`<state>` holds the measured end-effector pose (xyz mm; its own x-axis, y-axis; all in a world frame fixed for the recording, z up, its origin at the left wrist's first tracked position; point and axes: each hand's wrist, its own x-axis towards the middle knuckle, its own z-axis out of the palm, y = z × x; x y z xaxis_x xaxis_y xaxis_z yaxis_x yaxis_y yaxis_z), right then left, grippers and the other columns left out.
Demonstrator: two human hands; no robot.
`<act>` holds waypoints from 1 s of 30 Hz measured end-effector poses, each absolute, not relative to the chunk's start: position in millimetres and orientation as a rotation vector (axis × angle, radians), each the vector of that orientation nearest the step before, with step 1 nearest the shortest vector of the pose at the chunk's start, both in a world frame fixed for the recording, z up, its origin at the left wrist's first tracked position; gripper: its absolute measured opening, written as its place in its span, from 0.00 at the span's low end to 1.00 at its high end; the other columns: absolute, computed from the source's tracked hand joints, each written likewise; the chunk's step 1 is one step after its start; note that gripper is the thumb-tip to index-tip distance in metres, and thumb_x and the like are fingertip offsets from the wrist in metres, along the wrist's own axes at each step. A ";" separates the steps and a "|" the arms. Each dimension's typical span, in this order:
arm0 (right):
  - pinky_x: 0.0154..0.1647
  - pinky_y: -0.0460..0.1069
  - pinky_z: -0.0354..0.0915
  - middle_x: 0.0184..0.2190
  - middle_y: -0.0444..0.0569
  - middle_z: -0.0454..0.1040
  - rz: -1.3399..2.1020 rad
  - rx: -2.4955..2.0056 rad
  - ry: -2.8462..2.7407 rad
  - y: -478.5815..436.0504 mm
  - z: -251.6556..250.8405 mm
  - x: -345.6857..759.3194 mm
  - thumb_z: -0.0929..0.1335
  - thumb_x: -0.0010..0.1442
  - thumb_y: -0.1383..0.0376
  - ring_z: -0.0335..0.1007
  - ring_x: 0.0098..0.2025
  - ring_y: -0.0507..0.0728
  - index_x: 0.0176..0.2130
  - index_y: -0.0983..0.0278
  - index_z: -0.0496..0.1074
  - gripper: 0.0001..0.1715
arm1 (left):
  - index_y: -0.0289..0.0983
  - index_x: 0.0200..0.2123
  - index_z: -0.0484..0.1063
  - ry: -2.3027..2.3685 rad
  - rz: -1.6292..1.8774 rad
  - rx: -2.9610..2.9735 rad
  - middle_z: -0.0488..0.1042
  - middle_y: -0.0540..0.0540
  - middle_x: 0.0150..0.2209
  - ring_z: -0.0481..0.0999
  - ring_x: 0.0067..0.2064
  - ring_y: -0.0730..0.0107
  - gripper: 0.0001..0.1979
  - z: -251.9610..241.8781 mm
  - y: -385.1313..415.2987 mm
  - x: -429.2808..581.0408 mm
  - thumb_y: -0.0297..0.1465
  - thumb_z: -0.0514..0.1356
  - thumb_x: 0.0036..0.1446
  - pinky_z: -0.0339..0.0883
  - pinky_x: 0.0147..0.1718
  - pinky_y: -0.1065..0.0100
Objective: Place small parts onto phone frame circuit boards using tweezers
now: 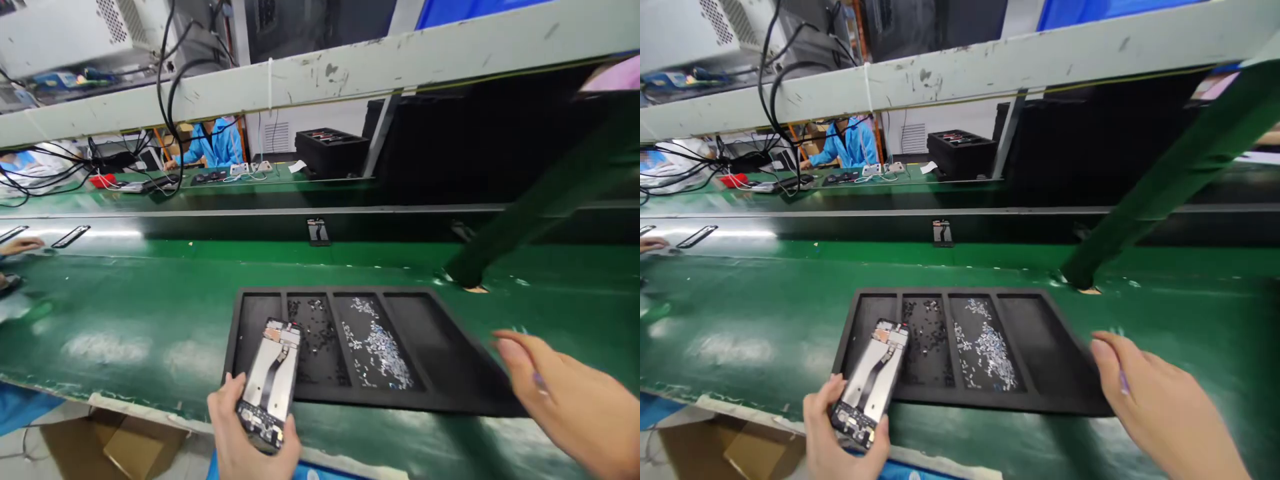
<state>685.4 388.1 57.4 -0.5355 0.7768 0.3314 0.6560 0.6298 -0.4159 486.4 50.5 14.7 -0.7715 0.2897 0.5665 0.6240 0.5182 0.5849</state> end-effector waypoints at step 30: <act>0.21 0.48 0.59 0.20 0.43 0.67 1.780 -0.798 -2.197 371.0 29.0 492.3 0.73 0.58 0.44 0.62 0.22 0.53 0.32 0.62 0.74 0.24 | 0.37 0.43 0.76 -2.104 -0.710 -2.703 0.76 0.46 0.39 0.74 0.42 0.67 0.17 38.2 177.8 316.6 0.38 0.50 0.77 0.60 0.45 0.64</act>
